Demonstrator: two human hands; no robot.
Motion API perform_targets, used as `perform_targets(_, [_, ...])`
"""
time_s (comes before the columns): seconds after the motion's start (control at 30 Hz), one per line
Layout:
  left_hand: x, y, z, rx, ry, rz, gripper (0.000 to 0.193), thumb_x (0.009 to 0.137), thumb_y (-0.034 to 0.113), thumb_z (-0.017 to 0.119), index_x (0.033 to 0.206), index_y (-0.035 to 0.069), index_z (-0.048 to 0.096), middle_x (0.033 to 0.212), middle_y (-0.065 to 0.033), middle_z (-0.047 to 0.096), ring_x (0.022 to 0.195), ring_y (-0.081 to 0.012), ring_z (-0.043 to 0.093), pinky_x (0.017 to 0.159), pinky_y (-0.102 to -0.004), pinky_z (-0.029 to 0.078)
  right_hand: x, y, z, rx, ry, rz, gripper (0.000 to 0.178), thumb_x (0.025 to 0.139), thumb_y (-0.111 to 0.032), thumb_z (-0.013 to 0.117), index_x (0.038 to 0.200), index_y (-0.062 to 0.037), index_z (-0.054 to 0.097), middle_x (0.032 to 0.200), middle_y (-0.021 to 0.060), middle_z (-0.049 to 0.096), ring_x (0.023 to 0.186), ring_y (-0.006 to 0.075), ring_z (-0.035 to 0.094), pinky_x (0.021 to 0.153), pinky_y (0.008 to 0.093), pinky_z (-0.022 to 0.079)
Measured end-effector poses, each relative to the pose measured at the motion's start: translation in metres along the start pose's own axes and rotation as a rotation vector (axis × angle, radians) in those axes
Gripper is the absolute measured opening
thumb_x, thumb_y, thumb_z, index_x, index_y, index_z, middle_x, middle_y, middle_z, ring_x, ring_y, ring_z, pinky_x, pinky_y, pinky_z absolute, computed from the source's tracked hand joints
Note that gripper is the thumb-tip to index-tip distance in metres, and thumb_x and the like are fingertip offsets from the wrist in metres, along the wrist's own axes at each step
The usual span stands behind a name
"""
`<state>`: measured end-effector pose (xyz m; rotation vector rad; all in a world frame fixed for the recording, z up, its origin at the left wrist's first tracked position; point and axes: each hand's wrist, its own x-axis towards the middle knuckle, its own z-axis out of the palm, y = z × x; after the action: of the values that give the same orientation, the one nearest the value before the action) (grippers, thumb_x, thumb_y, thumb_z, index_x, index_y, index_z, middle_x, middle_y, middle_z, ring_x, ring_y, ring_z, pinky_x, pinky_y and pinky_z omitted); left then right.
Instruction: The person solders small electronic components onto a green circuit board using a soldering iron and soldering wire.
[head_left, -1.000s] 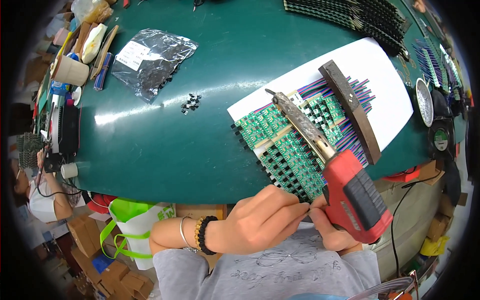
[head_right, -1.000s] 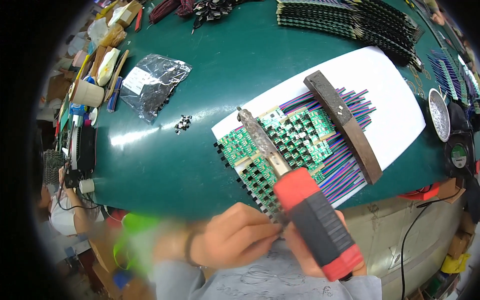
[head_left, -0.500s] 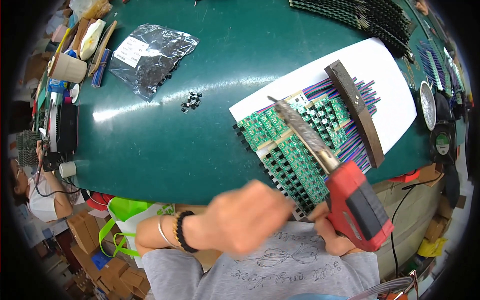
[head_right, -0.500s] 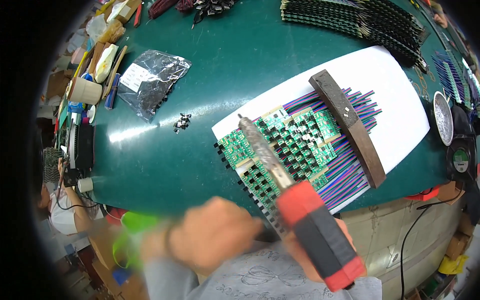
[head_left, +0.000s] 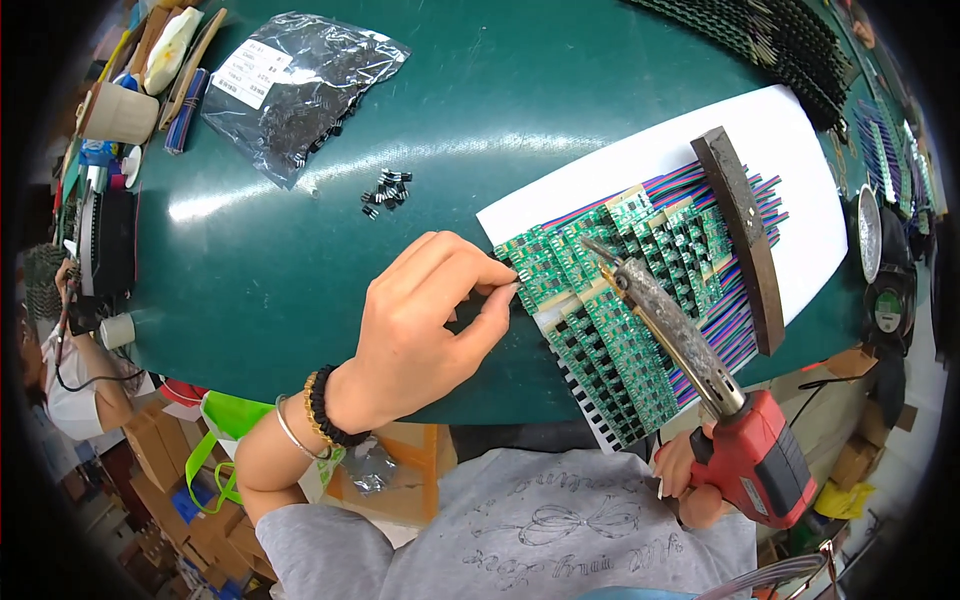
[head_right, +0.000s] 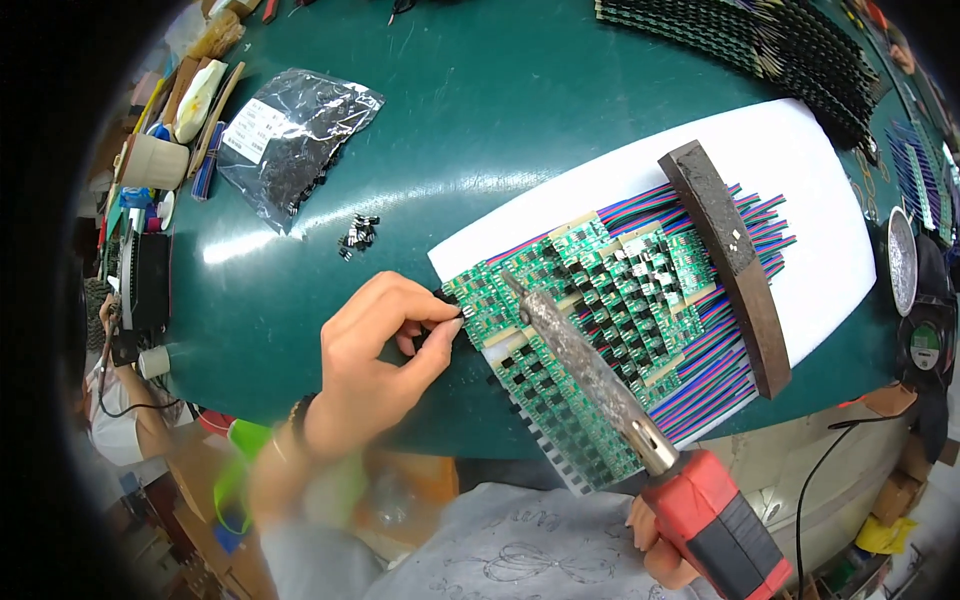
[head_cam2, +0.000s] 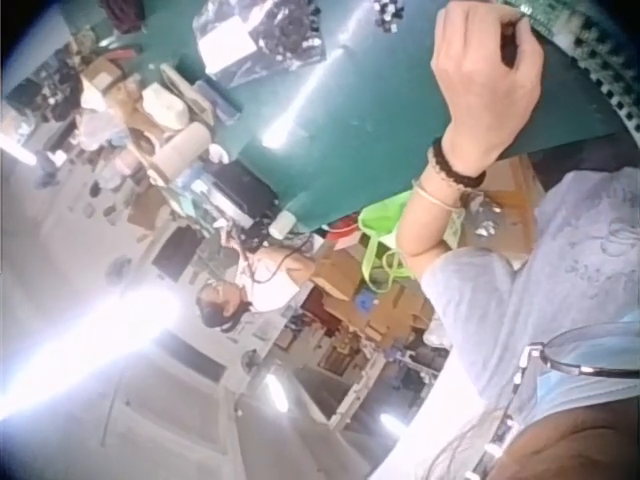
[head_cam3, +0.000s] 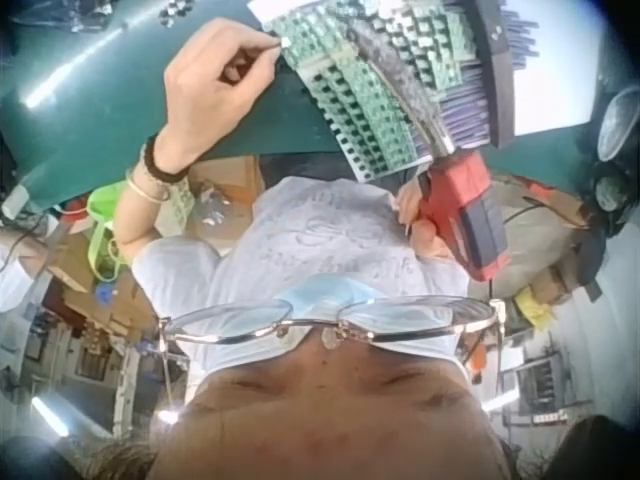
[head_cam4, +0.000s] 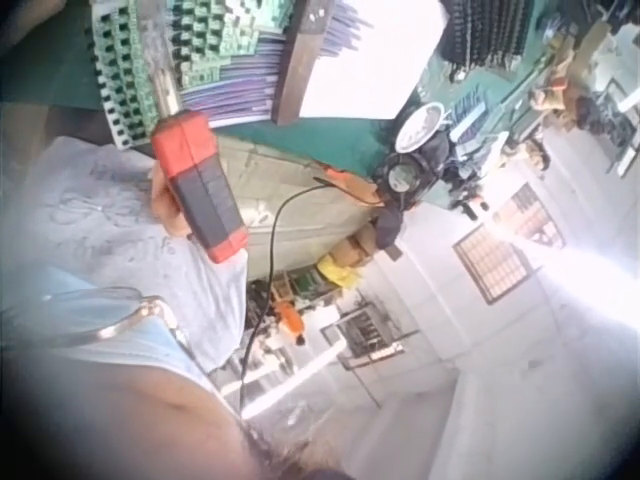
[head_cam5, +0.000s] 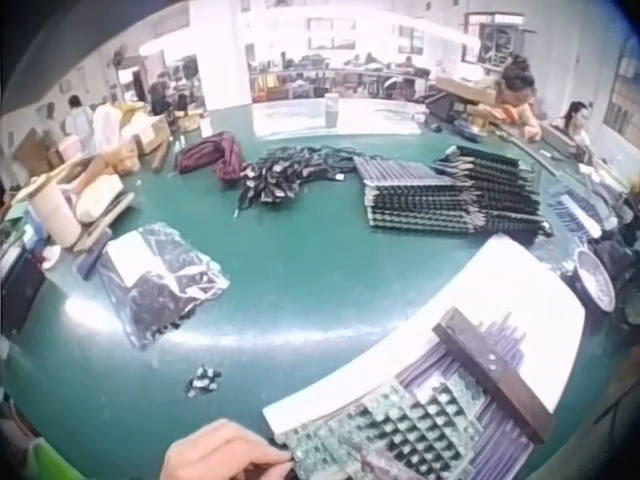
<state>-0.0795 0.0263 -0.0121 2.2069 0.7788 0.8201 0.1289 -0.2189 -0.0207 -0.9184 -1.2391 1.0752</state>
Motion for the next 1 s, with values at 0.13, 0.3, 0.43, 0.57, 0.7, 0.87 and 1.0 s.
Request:
perform_targets(0.13, [0.001, 0.002, 0.001, -0.052, -0.041, -0.078, 0.014, 0.073, -0.008, 0.072, 0.083, 0.000, 0.067, 0.078, -0.0059, 0.064, 0.066, -0.0136, 0.060, 0.050, -0.0239, 0.045, -0.003, -0.009, 0.003, -0.197, 0.255, 0.248, 0.066, 0.089, -0.061, 0.062, 0.105, 0.0021, 0.055, 0.051, -0.0005, 0.050, 0.044, 0.0149, 0.051, 0.048, 0.0303, 0.047])
perform_targets(0.3, [0.001, 0.002, -0.004, -0.108, -0.050, -0.140, 0.013, 0.073, -0.010, 0.071, 0.083, -0.002, 0.069, 0.079, -0.0065, 0.066, 0.064, -0.0097, 0.059, 0.052, -0.0212, 0.044, -0.014, -0.002, -0.008, -0.093, 0.164, 0.149, 0.018, 0.080, -0.019, 0.073, 0.077, -0.0050, 0.063, 0.068, 0.0023, 0.060, 0.059, 0.0176, 0.060, 0.053, 0.0273, 0.047])
perform_targets(0.43, [0.002, 0.003, -0.001, -0.116, -0.046, -0.146, 0.012, 0.073, -0.010, 0.072, 0.082, -0.002, 0.069, 0.078, -0.0068, 0.065, 0.062, -0.0097, 0.059, 0.051, -0.0210, 0.044, -0.011, -0.007, -0.006, -0.078, 0.159, 0.266, 0.024, 0.084, -0.026, 0.073, 0.076, -0.0066, 0.062, 0.072, 0.0019, 0.062, 0.059, 0.0155, 0.060, 0.052, 0.0273, 0.046])
perform_targets(0.57, [0.004, 0.003, -0.002, -0.111, -0.052, -0.142, 0.013, 0.073, -0.010, 0.072, 0.082, -0.002, 0.069, 0.077, -0.0069, 0.065, 0.062, -0.0099, 0.060, 0.051, -0.0210, 0.045, 0.006, -0.011, -0.012, -0.076, 0.088, 0.283, 0.029, 0.085, -0.030, 0.075, 0.075, -0.0068, 0.062, 0.071, 0.0018, 0.062, 0.058, 0.0138, 0.060, 0.051, 0.0269, 0.045])
perform_targets(0.7, [0.004, 0.004, -0.003, -0.107, -0.041, -0.132, 0.013, 0.073, -0.010, 0.072, 0.082, -0.002, 0.069, 0.077, -0.0073, 0.066, 0.062, -0.0103, 0.061, 0.052, -0.0212, 0.047, -0.006, 0.000, -0.007, -0.118, 0.132, 0.195, 0.028, 0.084, -0.028, 0.075, 0.074, -0.0059, 0.061, 0.067, 0.0016, 0.061, 0.055, 0.0140, 0.059, 0.050, 0.0268, 0.045])
perform_targets(0.87, [0.005, 0.004, -0.003, -0.078, -0.045, -0.108, 0.013, 0.073, -0.010, 0.072, 0.083, -0.003, 0.070, 0.077, -0.0079, 0.066, 0.061, -0.0117, 0.062, 0.051, -0.0220, 0.049, -0.006, -0.004, 0.001, -0.137, 0.253, 0.231, 0.031, 0.083, -0.025, 0.077, 0.072, -0.0034, 0.059, 0.061, 0.0017, 0.059, 0.051, 0.0144, 0.057, 0.048, 0.0246, 0.044])
perform_targets(1.0, [0.004, 0.003, -0.003, -0.068, -0.045, -0.101, 0.012, 0.073, -0.010, 0.073, 0.083, -0.002, 0.070, 0.077, -0.0079, 0.066, 0.061, -0.0120, 0.062, 0.051, -0.0222, 0.049, -0.017, 0.005, -0.003, -0.143, 0.213, 0.160, 0.034, 0.079, -0.029, 0.082, 0.073, -0.0027, 0.061, 0.063, 0.0006, 0.061, 0.053, 0.0122, 0.059, 0.051, 0.0240, 0.046])
